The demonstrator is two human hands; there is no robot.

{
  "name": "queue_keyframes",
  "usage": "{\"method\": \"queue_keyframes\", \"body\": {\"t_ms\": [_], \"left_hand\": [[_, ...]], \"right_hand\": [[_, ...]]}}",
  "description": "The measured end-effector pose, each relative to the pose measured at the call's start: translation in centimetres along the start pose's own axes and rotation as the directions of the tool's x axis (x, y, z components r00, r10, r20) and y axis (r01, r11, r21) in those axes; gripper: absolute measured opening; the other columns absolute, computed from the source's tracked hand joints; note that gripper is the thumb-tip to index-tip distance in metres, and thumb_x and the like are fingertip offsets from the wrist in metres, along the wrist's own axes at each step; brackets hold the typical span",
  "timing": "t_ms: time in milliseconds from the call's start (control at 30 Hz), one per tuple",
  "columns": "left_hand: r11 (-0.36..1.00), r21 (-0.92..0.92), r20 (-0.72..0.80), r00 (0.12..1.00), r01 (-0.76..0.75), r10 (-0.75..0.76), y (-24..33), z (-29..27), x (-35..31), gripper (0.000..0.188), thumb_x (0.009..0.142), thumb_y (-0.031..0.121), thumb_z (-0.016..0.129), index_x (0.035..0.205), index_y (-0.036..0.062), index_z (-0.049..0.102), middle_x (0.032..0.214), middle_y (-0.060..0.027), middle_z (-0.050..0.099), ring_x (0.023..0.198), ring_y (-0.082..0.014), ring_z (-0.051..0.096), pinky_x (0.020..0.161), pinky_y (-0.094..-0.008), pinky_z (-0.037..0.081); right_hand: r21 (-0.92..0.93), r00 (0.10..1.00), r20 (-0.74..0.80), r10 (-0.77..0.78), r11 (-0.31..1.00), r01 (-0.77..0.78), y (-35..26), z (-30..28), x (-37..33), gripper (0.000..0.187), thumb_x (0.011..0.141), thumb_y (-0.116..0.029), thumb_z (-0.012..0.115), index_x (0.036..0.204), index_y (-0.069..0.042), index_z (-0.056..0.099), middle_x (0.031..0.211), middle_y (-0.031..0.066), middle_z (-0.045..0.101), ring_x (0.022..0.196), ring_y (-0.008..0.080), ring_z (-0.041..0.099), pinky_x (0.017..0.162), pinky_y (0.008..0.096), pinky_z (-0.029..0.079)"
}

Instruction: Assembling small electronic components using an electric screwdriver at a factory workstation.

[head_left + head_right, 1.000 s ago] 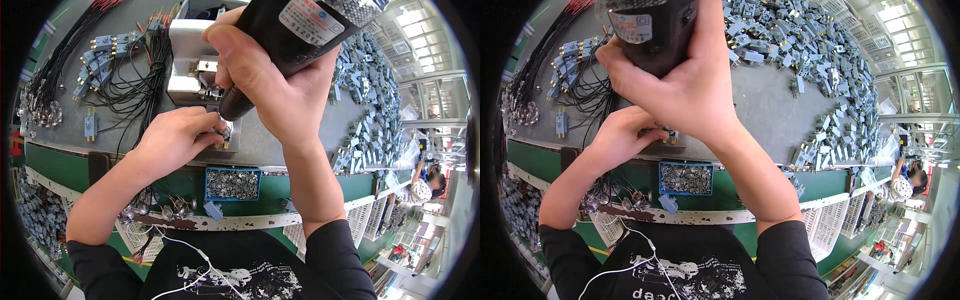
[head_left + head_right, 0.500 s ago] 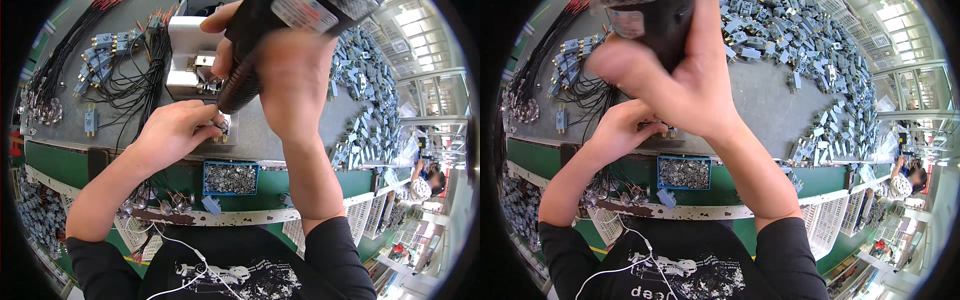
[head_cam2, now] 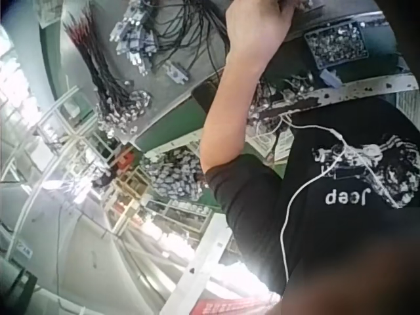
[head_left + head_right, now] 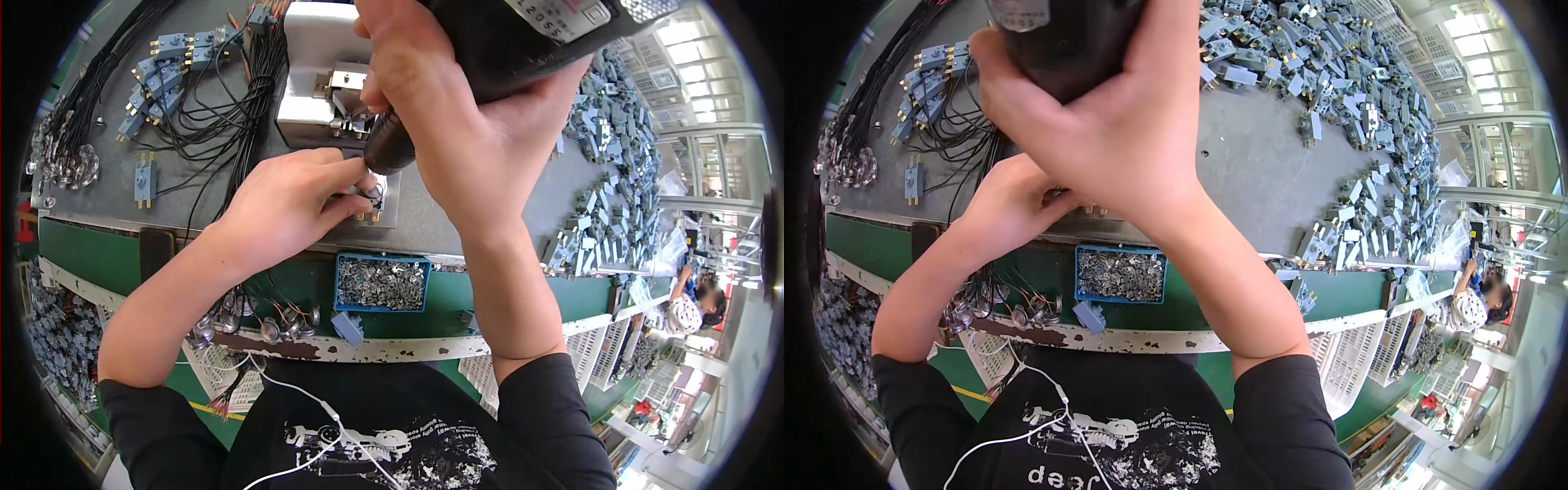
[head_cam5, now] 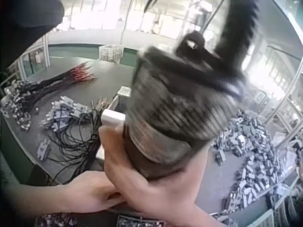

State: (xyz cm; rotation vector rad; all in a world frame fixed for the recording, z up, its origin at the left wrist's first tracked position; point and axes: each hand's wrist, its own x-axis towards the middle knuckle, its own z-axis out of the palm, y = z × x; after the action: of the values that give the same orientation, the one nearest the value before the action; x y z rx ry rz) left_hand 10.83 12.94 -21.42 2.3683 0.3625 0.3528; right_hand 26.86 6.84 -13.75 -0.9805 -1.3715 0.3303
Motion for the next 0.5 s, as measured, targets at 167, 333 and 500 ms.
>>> {"method": "queue_keyframes", "body": {"t_ms": [167,333,500], "left_hand": [[0.995,0.070,-0.047,0.997,-0.064,0.067,-0.6,0.7,-0.3,0.018,0.091,0.021,0.074,0.103,0.0109,0.066,0.088,-0.0080,0.066,0.085,-0.0315,0.068,0.071,-0.0441,0.054],[0.991,0.062,-0.098,0.988,-0.116,0.122,-1.2,1.3,-0.4,0.020,0.091,0.022,0.074,0.105,0.0095,0.066,0.089,-0.0086,0.067,0.085,-0.0318,0.068,0.071,-0.0444,0.055],[0.992,0.094,-0.071,0.993,-0.084,0.090,-0.4,0.6,-0.4,0.022,0.088,0.020,0.076,0.106,0.0115,0.066,0.097,-0.0073,0.067,0.093,-0.0293,0.068,0.078,-0.0426,0.053]], "right_hand": [[-0.101,0.998,0.035,-0.052,0.993,0.055,0.0,-0.5,-0.3,0.042,0.081,0.005,0.083,0.119,0.005,0.063,0.097,0.0114,0.072,0.083,0.0134,0.071,0.070,0.0265,0.058],[-0.215,0.991,0.064,-0.115,0.969,0.126,-0.1,-0.9,0.0,0.046,0.081,0.005,0.083,0.122,0.005,0.061,0.099,0.0118,0.072,0.084,0.0136,0.071,0.070,0.0268,0.059],[-0.321,0.977,0.097,-0.189,0.923,0.210,-0.6,-2.1,0.0,0.050,0.081,0.006,0.083,0.125,0.005,0.059,0.100,0.0122,0.071,0.085,0.0138,0.071,0.070,0.0271,0.059]]}}
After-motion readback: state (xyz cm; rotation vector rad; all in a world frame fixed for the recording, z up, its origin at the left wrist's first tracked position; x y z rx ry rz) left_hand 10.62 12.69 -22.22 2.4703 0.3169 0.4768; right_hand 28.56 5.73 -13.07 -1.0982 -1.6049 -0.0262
